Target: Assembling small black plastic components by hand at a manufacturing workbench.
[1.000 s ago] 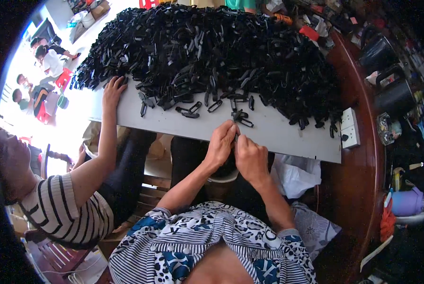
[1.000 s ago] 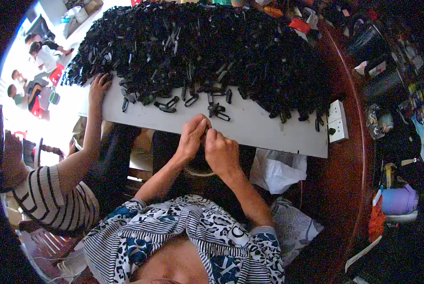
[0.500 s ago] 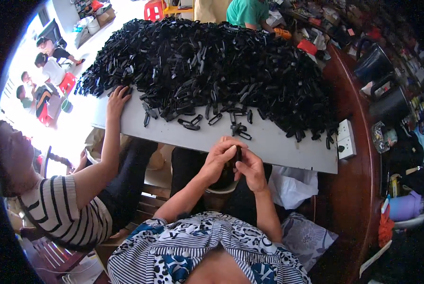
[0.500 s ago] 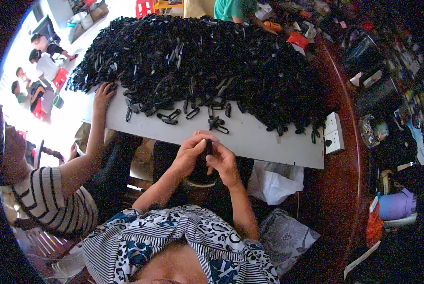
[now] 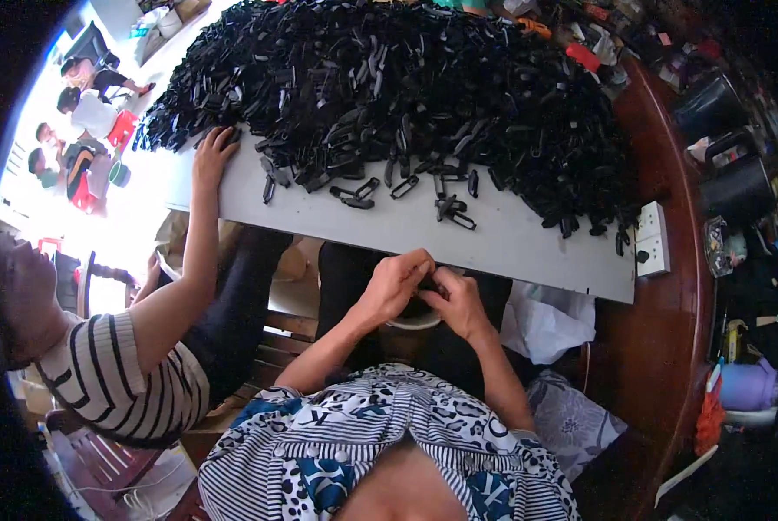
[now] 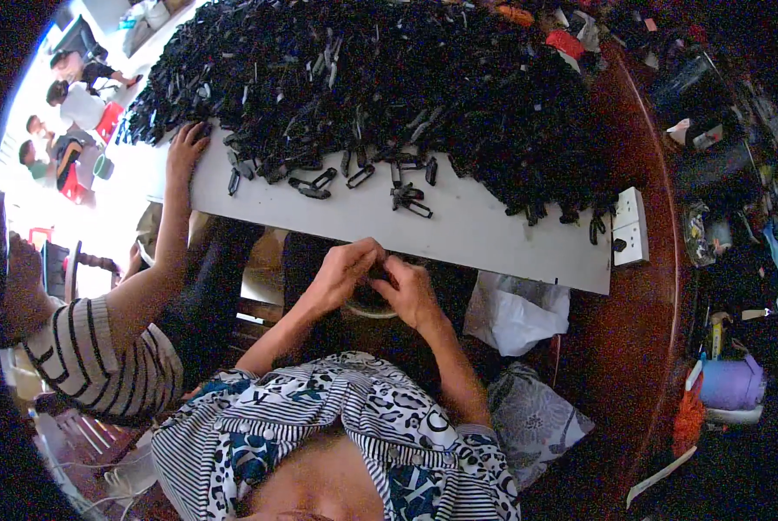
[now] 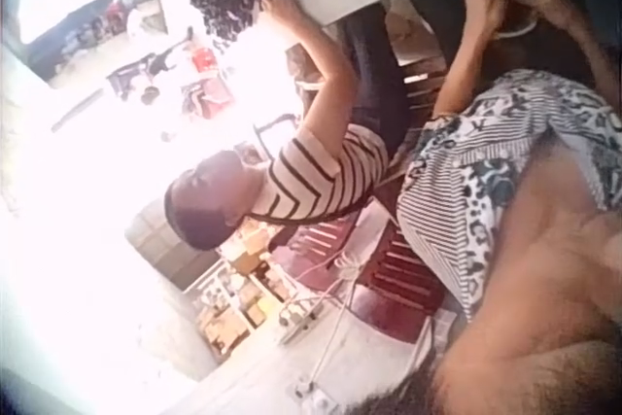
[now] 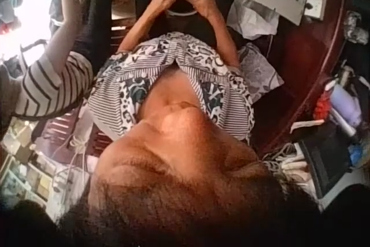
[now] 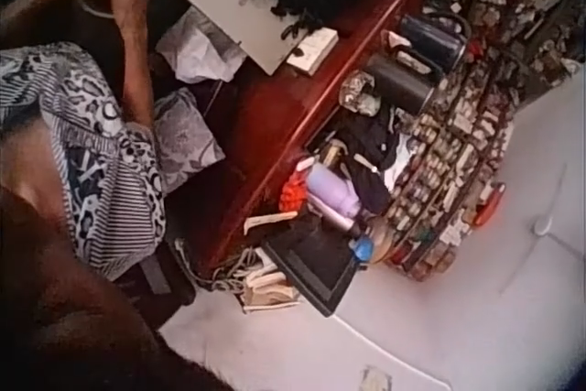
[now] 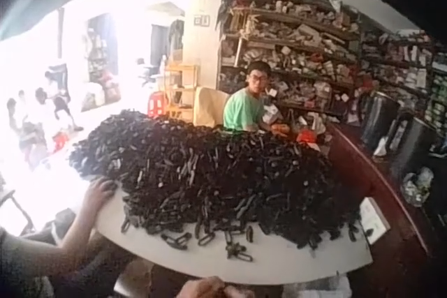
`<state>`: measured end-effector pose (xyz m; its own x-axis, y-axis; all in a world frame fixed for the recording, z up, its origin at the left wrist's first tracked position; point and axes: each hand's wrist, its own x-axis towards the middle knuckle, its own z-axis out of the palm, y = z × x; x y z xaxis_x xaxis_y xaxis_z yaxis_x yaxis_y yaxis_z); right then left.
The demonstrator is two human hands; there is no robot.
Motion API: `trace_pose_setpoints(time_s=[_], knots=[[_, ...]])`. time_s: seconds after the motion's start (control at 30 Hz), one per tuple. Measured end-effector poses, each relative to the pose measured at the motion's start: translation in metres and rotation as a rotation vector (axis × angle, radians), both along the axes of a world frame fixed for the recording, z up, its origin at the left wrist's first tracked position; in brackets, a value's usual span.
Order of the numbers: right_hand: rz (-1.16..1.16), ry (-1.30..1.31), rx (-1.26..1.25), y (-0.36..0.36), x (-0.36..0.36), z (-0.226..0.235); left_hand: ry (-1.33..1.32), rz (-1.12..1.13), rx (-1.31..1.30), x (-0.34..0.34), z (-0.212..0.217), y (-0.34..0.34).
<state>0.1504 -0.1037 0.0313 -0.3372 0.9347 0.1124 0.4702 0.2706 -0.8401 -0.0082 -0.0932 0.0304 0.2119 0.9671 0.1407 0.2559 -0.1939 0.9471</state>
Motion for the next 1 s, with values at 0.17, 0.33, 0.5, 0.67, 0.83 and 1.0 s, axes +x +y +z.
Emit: trace_pose_setpoints(time_s=[0.17, 0.33, 0.5, 0.67, 0.83, 1.0], knots=[[0.05, -0.417, 0.073, 0.02, 0.016, -0.009, 0.31, 0.187, 0.091, -0.01, -0.007, 0.026], [-0.171, -0.285, 0.359, 0.077, 0.007, 0.014, 0.241, 0.176, 0.13, -0.002, -0.009, 0.062], [-0.306, -0.322, 0.319, 0.094, 0.002, -0.003, 0.323, 0.278, 0.16, 0.021, -0.013, 0.074], [-0.313, -0.392, 0.326, 0.081, 0.012, -0.006, 0.507, 0.276, 0.23, 0.033, -0.025, 0.083], [-0.297, -0.385, 0.4, 0.083, 0.023, -0.012, 0.423, 0.302, 0.153, 0.024, -0.017, 0.083], [-0.277, -0.455, 0.52, 0.083, 0.03, -0.009, 0.293, 0.358, 0.234, 0.02, -0.025, 0.087]])
